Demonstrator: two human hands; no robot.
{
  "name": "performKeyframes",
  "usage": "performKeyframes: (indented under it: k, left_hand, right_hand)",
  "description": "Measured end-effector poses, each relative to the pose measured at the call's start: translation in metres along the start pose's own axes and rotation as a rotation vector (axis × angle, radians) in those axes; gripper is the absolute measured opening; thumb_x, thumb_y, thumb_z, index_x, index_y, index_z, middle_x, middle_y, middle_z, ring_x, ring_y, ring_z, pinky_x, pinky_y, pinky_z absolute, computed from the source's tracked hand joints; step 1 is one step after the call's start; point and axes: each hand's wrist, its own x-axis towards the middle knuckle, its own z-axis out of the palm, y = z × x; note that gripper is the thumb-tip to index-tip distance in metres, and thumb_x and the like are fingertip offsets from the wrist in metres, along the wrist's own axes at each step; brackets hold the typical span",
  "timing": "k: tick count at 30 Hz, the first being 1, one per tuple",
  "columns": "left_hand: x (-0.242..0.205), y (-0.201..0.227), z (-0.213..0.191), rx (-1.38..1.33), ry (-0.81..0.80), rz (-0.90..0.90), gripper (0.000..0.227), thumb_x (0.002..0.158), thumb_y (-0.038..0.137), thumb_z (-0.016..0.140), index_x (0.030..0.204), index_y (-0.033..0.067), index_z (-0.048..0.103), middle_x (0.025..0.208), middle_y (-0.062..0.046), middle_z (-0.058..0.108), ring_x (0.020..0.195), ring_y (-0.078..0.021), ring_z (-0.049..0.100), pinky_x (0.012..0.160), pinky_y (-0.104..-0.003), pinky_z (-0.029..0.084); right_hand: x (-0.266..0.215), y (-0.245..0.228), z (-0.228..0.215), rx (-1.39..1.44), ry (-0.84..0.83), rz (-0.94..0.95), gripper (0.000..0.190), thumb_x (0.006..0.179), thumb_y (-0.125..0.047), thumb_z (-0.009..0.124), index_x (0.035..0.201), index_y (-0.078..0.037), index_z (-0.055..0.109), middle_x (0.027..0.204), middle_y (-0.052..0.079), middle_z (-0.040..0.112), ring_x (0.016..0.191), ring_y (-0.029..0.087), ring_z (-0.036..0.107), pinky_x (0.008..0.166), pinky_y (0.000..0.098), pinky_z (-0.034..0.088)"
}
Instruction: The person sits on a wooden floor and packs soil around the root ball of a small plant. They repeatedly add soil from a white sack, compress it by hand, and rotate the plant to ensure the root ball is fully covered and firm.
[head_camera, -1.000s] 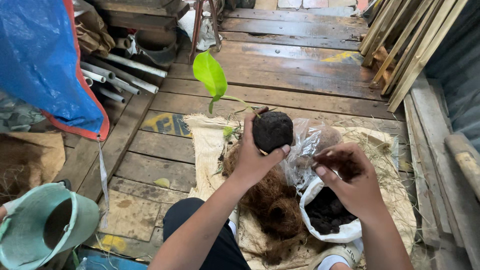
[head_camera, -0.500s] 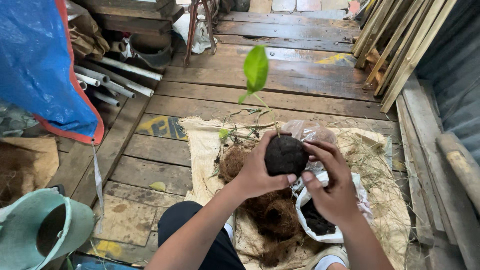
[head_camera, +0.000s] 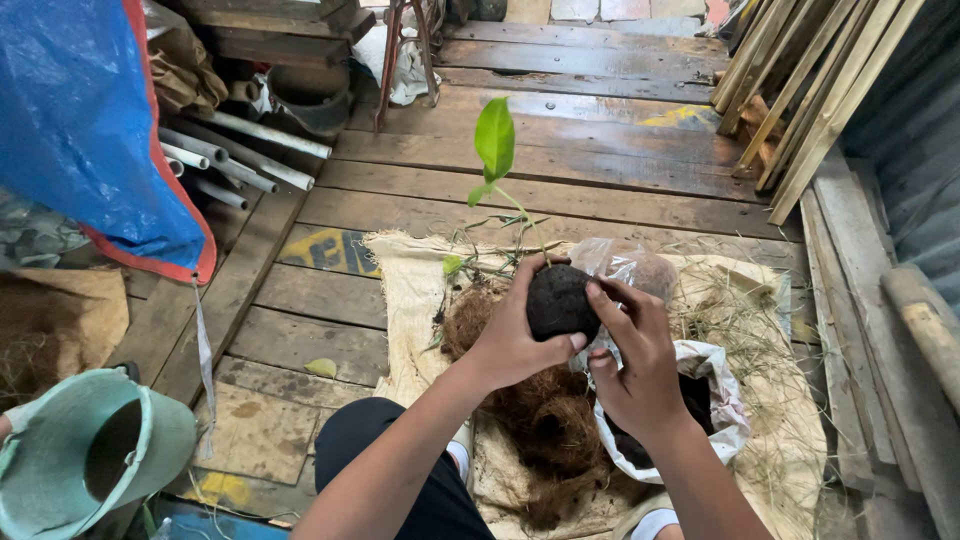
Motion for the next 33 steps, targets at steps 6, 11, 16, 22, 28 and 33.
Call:
performKeyframes:
  k: [6,11,16,22,28,33]
  left_hand:
    - [0.007,-0.012,0.005,-0.032,0.038,-0.071,0.066,0.094,0.058,0.056,0.137,0.0099,0.044,0.111,-0.008,0.066,0.096,-0.0169,0.075,0.078,-0.03,0.066]
    - [0.003,-0.012,0.006,0.023,0.146,0.005,0.053,0.096,0.044,0.061,0.131,0.0054,0.052,0.105,-0.011,0.067,0.094,-0.0171,0.069,0.082,-0.031,0.058]
    - [0.0,-0.001,0.005,0.138,0.145,-0.053,0.048,0.09,0.037,0.06,0.128,0.007,0.056,0.086,-0.008,0.068,0.077,-0.0156,0.068,0.073,-0.032,0.057]
    - [0.007,0.006,0.003,0.127,0.12,-0.044,0.052,0.09,0.043,0.059,0.129,0.009,0.055,0.092,-0.004,0.068,0.081,-0.0148,0.07,0.075,-0.032,0.058]
    - [0.005,0.001,0.013,0.012,0.06,-0.019,0.057,0.092,0.052,0.059,0.127,0.0073,0.057,0.095,-0.006,0.066,0.086,-0.0155,0.067,0.078,-0.032,0.056]
    - [0.0,0.0,0.012,0.019,0.033,-0.008,0.058,0.092,0.051,0.061,0.127,0.0064,0.056,0.099,-0.007,0.069,0.091,-0.0163,0.068,0.082,-0.032,0.057]
  right_hand:
    - [-0.008,0.011,0.017,-0.026,-0.018,-0.083,0.067,0.101,-0.047,0.057,0.157,-0.015,0.04,0.137,0.02,0.055,0.126,0.037,0.054,0.108,0.0521,0.046]
    - [-0.015,0.012,0.018,-0.013,-0.025,-0.058,0.074,0.091,-0.049,0.073,0.148,-0.013,0.043,0.138,0.021,0.053,0.124,0.04,0.055,0.103,0.0511,0.048]
    - [-0.019,0.011,0.022,0.111,-0.001,-0.023,0.068,0.096,-0.047,0.071,0.145,-0.01,0.042,0.14,0.022,0.051,0.128,0.039,0.057,0.105,0.0474,0.05]
    - [-0.02,0.024,0.018,0.503,-0.01,0.263,0.054,0.106,-0.04,0.051,0.148,-0.007,0.045,0.139,0.015,0.057,0.128,0.026,0.06,0.11,0.0408,0.05]
    - [-0.03,0.033,0.02,0.54,0.039,0.269,0.056,0.106,-0.034,0.057,0.148,-0.002,0.04,0.14,0.015,0.051,0.129,0.024,0.053,0.113,0.0389,0.042]
    - [-0.046,0.031,0.037,0.443,0.103,0.196,0.063,0.106,-0.039,0.055,0.151,-0.001,0.033,0.143,0.015,0.046,0.131,0.024,0.051,0.115,0.0394,0.041]
